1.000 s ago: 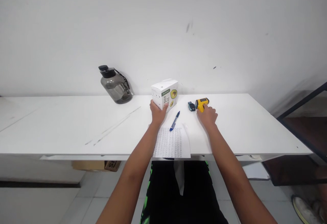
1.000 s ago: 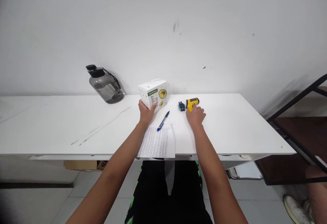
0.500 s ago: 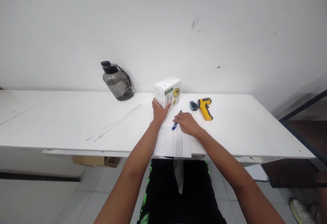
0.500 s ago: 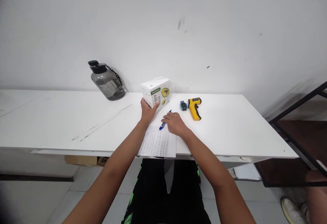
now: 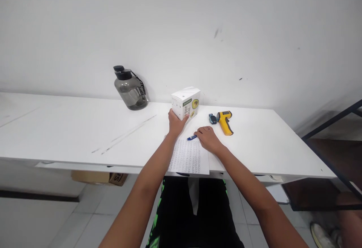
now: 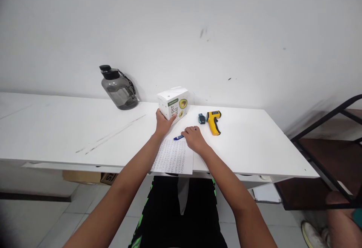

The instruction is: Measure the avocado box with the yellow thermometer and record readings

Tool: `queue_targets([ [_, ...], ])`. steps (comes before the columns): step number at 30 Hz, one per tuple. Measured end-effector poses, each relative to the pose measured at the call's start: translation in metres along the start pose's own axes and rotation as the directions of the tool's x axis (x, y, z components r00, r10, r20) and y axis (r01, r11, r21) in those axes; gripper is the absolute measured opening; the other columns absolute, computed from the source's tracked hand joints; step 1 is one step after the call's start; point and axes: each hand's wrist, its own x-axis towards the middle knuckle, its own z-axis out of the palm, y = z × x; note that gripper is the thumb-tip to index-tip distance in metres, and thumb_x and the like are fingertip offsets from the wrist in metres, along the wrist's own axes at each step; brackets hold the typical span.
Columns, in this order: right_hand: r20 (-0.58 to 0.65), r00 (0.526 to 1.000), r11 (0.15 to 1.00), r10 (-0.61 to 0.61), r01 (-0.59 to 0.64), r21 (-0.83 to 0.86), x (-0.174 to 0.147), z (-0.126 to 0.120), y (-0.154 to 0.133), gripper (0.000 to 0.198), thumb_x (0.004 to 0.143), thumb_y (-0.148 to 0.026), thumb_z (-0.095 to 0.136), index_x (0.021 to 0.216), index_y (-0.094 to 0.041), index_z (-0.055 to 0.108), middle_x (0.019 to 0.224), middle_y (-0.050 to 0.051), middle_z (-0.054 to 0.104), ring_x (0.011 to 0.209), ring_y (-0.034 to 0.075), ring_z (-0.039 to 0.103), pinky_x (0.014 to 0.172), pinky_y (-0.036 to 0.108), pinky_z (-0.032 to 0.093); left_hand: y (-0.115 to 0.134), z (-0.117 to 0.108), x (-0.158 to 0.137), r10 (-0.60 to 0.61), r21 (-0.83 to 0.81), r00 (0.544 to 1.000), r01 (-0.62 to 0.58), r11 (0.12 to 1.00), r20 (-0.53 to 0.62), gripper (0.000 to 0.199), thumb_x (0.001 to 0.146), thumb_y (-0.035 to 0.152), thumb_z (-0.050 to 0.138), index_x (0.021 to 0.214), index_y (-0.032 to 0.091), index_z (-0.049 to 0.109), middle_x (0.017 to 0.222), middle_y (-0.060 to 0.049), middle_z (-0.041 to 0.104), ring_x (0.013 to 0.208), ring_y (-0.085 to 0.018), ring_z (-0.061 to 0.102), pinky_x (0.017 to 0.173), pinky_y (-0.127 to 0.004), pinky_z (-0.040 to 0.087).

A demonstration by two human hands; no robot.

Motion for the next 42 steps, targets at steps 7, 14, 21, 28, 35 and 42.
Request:
queue_targets([
  [7, -0.037, 0.998, 0.998, 0.045, -0.044, 0.036, 0.001, 0.002, 0.001, 0.032, 0.101, -0.008, 0.047, 0.121, -0.017, 0.069, 0.123, 0.013, 0.073, 0.119, 0.027, 0.060, 0.105, 0.042, 0.032, -0.002, -0.002, 0.000, -0.028, -0.048, 0.999, 0.029, 0.998, 0.022, 0.081, 0.070, 0.039, 0.088, 0.133, 0.024, 0.040, 0.139, -0.014, 0.050, 0.138, -0.034, 0.050, 0.115, -0.055, 0.044],
  [14, -0.037, 0.999, 0.996, 0.036, -0.033, 0.079, 0.001, 0.001, 0.002, 0.029, 0.101, -0.009, 0.046, 0.120, -0.018, 0.067, 0.121, 0.013, 0.073, 0.117, 0.027, 0.061, 0.104, 0.042, 0.033, 0.003, -0.003, 0.000, -0.043, -0.042, 0.999, 0.044, 0.998, 0.021, 0.077, 0.070, 0.037, 0.088, 0.130, 0.024, 0.041, 0.138, -0.014, 0.050, 0.139, -0.034, 0.049, 0.115, -0.054, 0.044],
  [21, 0.003, 0.994, 0.991, 0.110, -0.110, 0.082, 0.001, -0.006, 0.001, 0.032, 0.104, -0.016, 0.044, 0.128, -0.014, 0.064, 0.117, 0.016, 0.069, 0.106, 0.028, 0.062, 0.094, 0.039, 0.037, -0.002, -0.001, 0.001, -0.031, -0.050, 0.999, 0.032, 0.998, 0.023, 0.080, 0.070, 0.037, 0.088, 0.131, 0.023, 0.039, 0.140, -0.014, 0.049, 0.138, -0.033, 0.050, 0.115, -0.054, 0.044],
  [28, 0.052, 0.986, 0.985, 0.156, -0.160, 0.070, 0.001, -0.008, 0.001, 0.035, 0.104, -0.017, 0.042, 0.131, -0.013, 0.064, 0.118, 0.016, 0.066, 0.105, 0.027, 0.061, 0.087, 0.038, 0.037, 0.001, -0.002, 0.000, -0.042, -0.042, 0.998, 0.044, 0.998, 0.040, 0.077, 0.071, 0.039, 0.087, 0.130, 0.023, 0.039, 0.139, -0.014, 0.050, 0.136, -0.032, 0.051, 0.113, -0.052, 0.045],
  [35, 0.092, 0.971, 0.972, 0.221, -0.227, 0.057, 0.000, -0.014, 0.001, 0.034, 0.104, -0.023, 0.046, 0.132, -0.015, 0.063, 0.121, 0.016, 0.064, 0.106, 0.027, 0.062, 0.085, 0.035, 0.042, 0.004, -0.002, -0.001, -0.038, 0.036, 0.999, 0.037, 0.999, 0.016, 0.077, 0.072, 0.039, 0.087, 0.132, 0.023, 0.041, 0.138, -0.014, 0.051, 0.137, -0.034, 0.048, 0.114, -0.055, 0.043],
  [42, 0.156, 0.925, 0.929, 0.347, -0.362, 0.075, -0.001, -0.022, -0.007, 0.043, 0.107, -0.032, 0.045, 0.148, -0.020, 0.051, 0.139, 0.015, 0.056, 0.099, 0.024, 0.066, 0.070, 0.031, 0.047, 0.002, 0.000, -0.002, 0.126, 0.158, 0.988, -0.110, 0.981, -0.093, 0.103, 0.072, 0.037, 0.086, 0.152, 0.018, 0.026, 0.156, -0.024, 0.034, 0.152, -0.039, 0.029, 0.125, -0.058, 0.028],
])
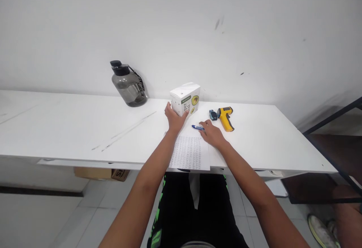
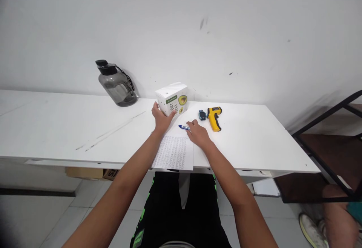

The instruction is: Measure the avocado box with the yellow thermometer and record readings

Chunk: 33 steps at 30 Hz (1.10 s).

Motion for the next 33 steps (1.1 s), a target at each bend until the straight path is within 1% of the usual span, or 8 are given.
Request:
queue_targets([
  [5, 0.058, 0.997, 0.997, 0.056, -0.053, -0.055, 0.002, -0.003, -0.007, 0.040, 0.111, -0.035, 0.036, 0.142, -0.019, 0.055, 0.136, 0.015, 0.057, 0.104, 0.025, 0.067, 0.072, 0.031, 0.048, 0.048, -0.020, -0.017, 0.374, 0.128, 0.927, -0.366, 0.922, -0.044, 0.057, 0.089, 0.044, 0.068, 0.135, 0.016, 0.049, 0.135, -0.020, 0.057, 0.134, -0.034, 0.050, 0.114, -0.054, 0.040],
  [9, 0.079, 0.995, 0.998, 0.058, -0.056, -0.033, 0.003, -0.004, -0.008, 0.039, 0.110, -0.036, 0.037, 0.140, -0.020, 0.057, 0.135, 0.014, 0.058, 0.102, 0.024, 0.067, 0.074, 0.032, 0.049, 0.093, -0.045, -0.070, 0.332, 0.199, 0.729, -0.537, 0.820, 0.599, 0.027, 0.102, 0.040, 0.048, 0.102, 0.020, 0.066, 0.090, -0.006, 0.068, 0.086, -0.023, 0.064, 0.083, -0.041, 0.049],
  [11, 0.075, 0.996, 0.998, 0.056, -0.054, -0.023, 0.003, -0.004, -0.007, 0.037, 0.110, -0.035, 0.038, 0.138, -0.020, 0.058, 0.136, 0.013, 0.058, 0.103, 0.024, 0.068, 0.074, 0.032, 0.049, 0.099, -0.053, -0.105, 0.178, 0.337, 0.677, -0.556, 0.760, 0.714, 0.029, 0.102, 0.037, 0.047, 0.106, 0.017, 0.068, 0.097, -0.011, 0.070, 0.089, -0.027, 0.064, 0.078, -0.041, 0.048],
  [16, -0.017, 0.996, 0.994, 0.084, -0.083, 0.066, 0.005, 0.006, -0.002, 0.040, 0.106, -0.036, 0.048, 0.142, -0.020, 0.056, 0.140, 0.015, 0.055, 0.105, 0.025, 0.068, 0.078, 0.034, 0.054, 0.083, -0.057, -0.159, 0.057, 0.504, 0.734, -0.518, 0.691, 0.677, 0.040, 0.102, 0.042, 0.048, 0.130, 0.020, 0.067, 0.116, -0.015, 0.066, 0.106, -0.033, 0.059, 0.087, -0.047, 0.045],
  [21, -0.222, 0.961, 0.946, 0.163, -0.089, 0.310, 0.008, 0.017, 0.012, 0.046, 0.098, -0.025, 0.052, 0.144, -0.019, 0.055, 0.137, 0.016, 0.057, 0.112, 0.027, 0.066, 0.086, 0.038, 0.058, 0.078, -0.056, -0.157, 0.098, 0.445, 0.680, -0.574, 0.688, 0.727, 0.050, 0.105, 0.050, 0.040, 0.148, 0.031, 0.059, 0.114, -0.013, 0.062, 0.104, -0.030, 0.055, 0.088, -0.045, 0.041],
  [26, -0.432, 0.901, 0.901, 0.030, 0.163, 0.403, -0.005, 0.012, 0.015, 0.054, 0.101, -0.032, 0.040, 0.153, -0.021, 0.045, 0.132, 0.017, 0.061, 0.101, 0.025, 0.065, 0.077, 0.038, 0.058, 0.078, -0.059, -0.154, 0.097, 0.430, 0.654, -0.594, 0.680, 0.750, 0.050, 0.107, 0.051, 0.037, 0.148, 0.032, 0.059, 0.109, -0.012, 0.062, 0.101, -0.029, 0.057, 0.086, -0.043, 0.041],
  [29, -0.399, 0.917, 0.797, 0.015, 0.230, 0.559, -0.017, 0.011, 0.013, 0.059, 0.101, -0.046, 0.040, 0.153, -0.019, 0.042, 0.129, 0.016, 0.061, 0.096, 0.022, 0.063, 0.081, 0.038, 0.057, 0.077, -0.061, -0.155, 0.149, 0.383, 0.627, -0.628, 0.677, 0.765, 0.050, 0.107, 0.051, 0.037, 0.146, 0.033, 0.061, 0.104, -0.011, 0.064, 0.098, -0.028, 0.059, 0.083, -0.043, 0.041],
  [33, -0.212, 0.956, 0.539, 0.204, 0.071, 0.840, -0.020, 0.013, 0.015, 0.050, 0.100, -0.058, 0.031, 0.113, -0.020, 0.061, 0.074, 0.000, 0.055, 0.069, 0.019, 0.055, 0.069, 0.033, 0.051, 0.072, -0.061, -0.155, 0.217, 0.302, 0.586, -0.657, 0.691, 0.780, 0.047, 0.107, 0.049, 0.040, 0.141, 0.029, 0.065, 0.101, -0.010, 0.067, 0.093, -0.026, 0.061, 0.080, -0.041, 0.041],
])
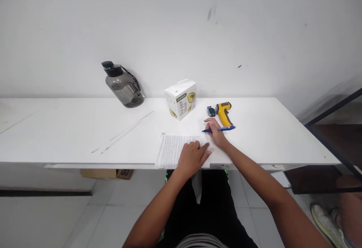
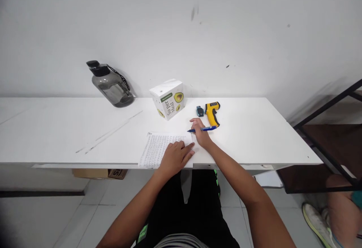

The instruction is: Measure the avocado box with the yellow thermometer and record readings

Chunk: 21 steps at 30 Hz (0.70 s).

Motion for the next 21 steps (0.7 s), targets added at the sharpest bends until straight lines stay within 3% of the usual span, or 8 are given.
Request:
queue_targets([
  [3, 0.021, 0.993, 0.993, 0.112, -0.113, 0.030, 0.002, 0.001, -0.002, 0.040, 0.091, -0.059, 0.050, 0.074, -0.024, 0.054, 0.060, -0.004, 0.047, 0.063, 0.017, 0.050, 0.064, 0.031, 0.045, -0.002, 0.005, -0.001, 0.010, -0.030, 1.000, -0.010, 0.999, -0.020, 0.046, 0.107, 0.046, 0.040, 0.138, 0.027, 0.068, 0.095, -0.008, 0.069, 0.090, -0.024, 0.063, 0.077, -0.039, 0.042],
  [5, 0.059, 0.991, 0.993, 0.119, -0.119, -0.004, 0.001, 0.002, -0.006, 0.041, 0.085, -0.056, 0.059, 0.062, -0.024, 0.047, 0.059, -0.003, 0.048, 0.064, 0.016, 0.050, 0.064, 0.031, 0.044, -0.003, 0.007, 0.000, 0.006, -0.042, 1.000, -0.007, 0.999, -0.031, 0.045, 0.107, 0.045, 0.041, 0.136, 0.027, 0.070, 0.092, -0.008, 0.070, 0.088, -0.024, 0.064, 0.077, -0.039, 0.043],
  [11, 0.152, 0.982, 0.993, 0.113, -0.109, -0.032, -0.002, 0.002, -0.017, 0.034, 0.082, -0.049, 0.059, 0.061, -0.023, 0.052, 0.061, -0.003, 0.054, 0.065, 0.016, 0.052, 0.067, 0.031, 0.044, -0.004, 0.007, 0.000, 0.025, -0.024, 0.998, -0.026, 0.999, -0.049, 0.043, 0.107, 0.045, 0.044, 0.135, 0.026, 0.070, 0.092, -0.007, 0.072, 0.087, -0.024, 0.066, 0.074, -0.039, 0.042],
  [21, 0.130, 0.988, 0.994, 0.087, -0.077, -0.079, -0.003, 0.003, -0.016, 0.032, 0.083, -0.047, 0.056, 0.061, -0.024, 0.051, 0.060, -0.002, 0.054, 0.064, 0.016, 0.052, 0.067, 0.031, 0.042, -0.003, 0.004, 0.000, 0.022, -0.022, 1.000, -0.022, 1.000, -0.017, 0.044, 0.107, 0.045, 0.042, 0.138, 0.027, 0.069, 0.093, -0.008, 0.073, 0.088, -0.025, 0.066, 0.074, -0.040, 0.042],
])
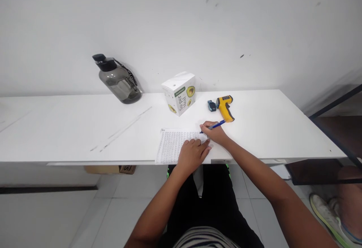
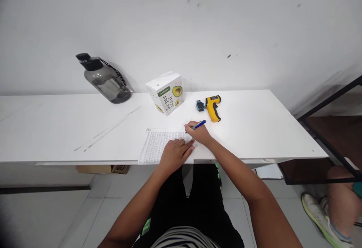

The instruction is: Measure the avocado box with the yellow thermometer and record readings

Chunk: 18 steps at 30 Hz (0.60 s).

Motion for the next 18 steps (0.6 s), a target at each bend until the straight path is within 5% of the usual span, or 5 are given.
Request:
queue_targets([
  [18, -0.004, 1.000, 1.000, 0.004, -0.004, 0.024, 0.0011, -0.0004, 0.0030, 0.033, 0.082, -0.046, 0.057, 0.059, -0.024, 0.048, 0.059, -0.002, 0.053, 0.064, 0.016, 0.050, 0.064, 0.031, 0.043, 0.0009, 0.0019, -0.0007, -0.013, -0.019, 1.000, 0.013, 1.000, -0.023, 0.043, 0.107, 0.046, 0.045, 0.137, 0.028, 0.070, 0.091, -0.008, 0.073, 0.089, -0.025, 0.066, 0.075, -0.039, 0.042],
])
